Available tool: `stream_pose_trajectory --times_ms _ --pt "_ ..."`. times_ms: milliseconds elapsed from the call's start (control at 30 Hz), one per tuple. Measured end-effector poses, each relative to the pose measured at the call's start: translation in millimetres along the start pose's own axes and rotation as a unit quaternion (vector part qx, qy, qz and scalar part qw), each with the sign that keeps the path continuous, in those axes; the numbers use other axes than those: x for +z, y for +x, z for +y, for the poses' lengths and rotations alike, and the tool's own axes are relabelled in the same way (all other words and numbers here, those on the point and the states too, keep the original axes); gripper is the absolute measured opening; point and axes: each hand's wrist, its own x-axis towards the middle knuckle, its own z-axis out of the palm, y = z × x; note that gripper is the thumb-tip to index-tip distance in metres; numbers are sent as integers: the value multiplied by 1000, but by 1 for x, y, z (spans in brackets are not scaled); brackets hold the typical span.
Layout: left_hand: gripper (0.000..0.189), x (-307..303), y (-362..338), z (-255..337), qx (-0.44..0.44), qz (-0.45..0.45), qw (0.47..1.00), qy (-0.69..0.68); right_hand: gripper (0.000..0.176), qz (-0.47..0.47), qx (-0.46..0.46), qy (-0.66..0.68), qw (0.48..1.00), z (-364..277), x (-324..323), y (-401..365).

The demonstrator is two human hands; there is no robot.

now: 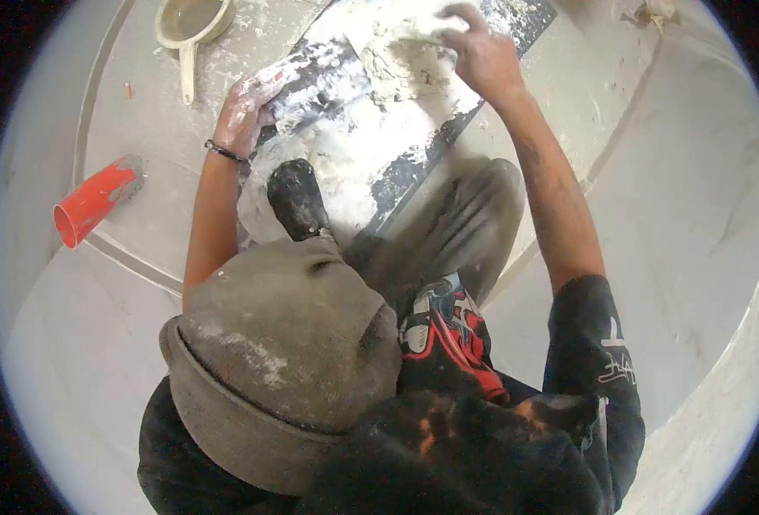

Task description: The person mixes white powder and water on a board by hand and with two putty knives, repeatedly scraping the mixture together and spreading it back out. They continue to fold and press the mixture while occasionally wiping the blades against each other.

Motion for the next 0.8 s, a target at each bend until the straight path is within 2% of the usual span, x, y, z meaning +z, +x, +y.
stream_pose_trajectory --times_ms 33,100,133,167,200,233,267,333,400,433,467,533,567,600,633,700,767,800 --pt "33 -12 7 -12 -4 0 1000 -3 31 32 -12 -9 999 2 3 11" --pt "35 -2 5 0 62 -39 966 250 24 -58 21 -15 998 -11 21 17" --pt "46 -4 12 -9 65 -39 970 231 26 -45 34 -3 998 -20 33 9" --pt "46 -2 9 -2 68 -36 971 228 25 -82 11 -11 997 -29 33 6" --pt "47 7 3 4 115 11 923 367 24 -64 -5 16 998 -32 29 0" --pt "49 12 -1 5 155 56 852 497 23 -47 -20 45 998 -29 25 -8" --pt "56 -4 12 -9 142 5 871 470 23 -46 -18 48 998 -23 19 -9" --pt "58 -8 15 -7 145 -23 870 471 23 -48 37 89 994 -8 -4 -4" --pt "60 -3 22 -6 152 -49 872 463 23 27 92 122 988 2 -15 0" --pt "58 0 25 -7 112 -96 933 329 23 81 110 134 982 7 -15 0" --pt "57 3 27 -8 73 -142 969 189 23 81 108 131 982 11 -11 -2" --pt "59 10 21 -6 77 -150 966 195 22 162 269 231 921 12 0 -14" --pt "62 13 18 -7 76 -154 964 205 22 166 270 231 920 10 -1 -17" --pt "62 13 20 -11 74 -155 963 207 24 113 333 302 886 10 -1 -19" --pt "53 12 25 -18 122 -174 948 238 27 56 392 370 840 9 -1 -21" --pt "45 5 37 -36 219 -208 906 297 30 46 406 324 853 9 2 -26" --pt "56 1 46 -44 314 -239 850 349 30 -15 431 389 814 15 4 -29" --pt "65 1 47 -45 361 -254 816 373 30 -16 431 389 814 15 4 -28"
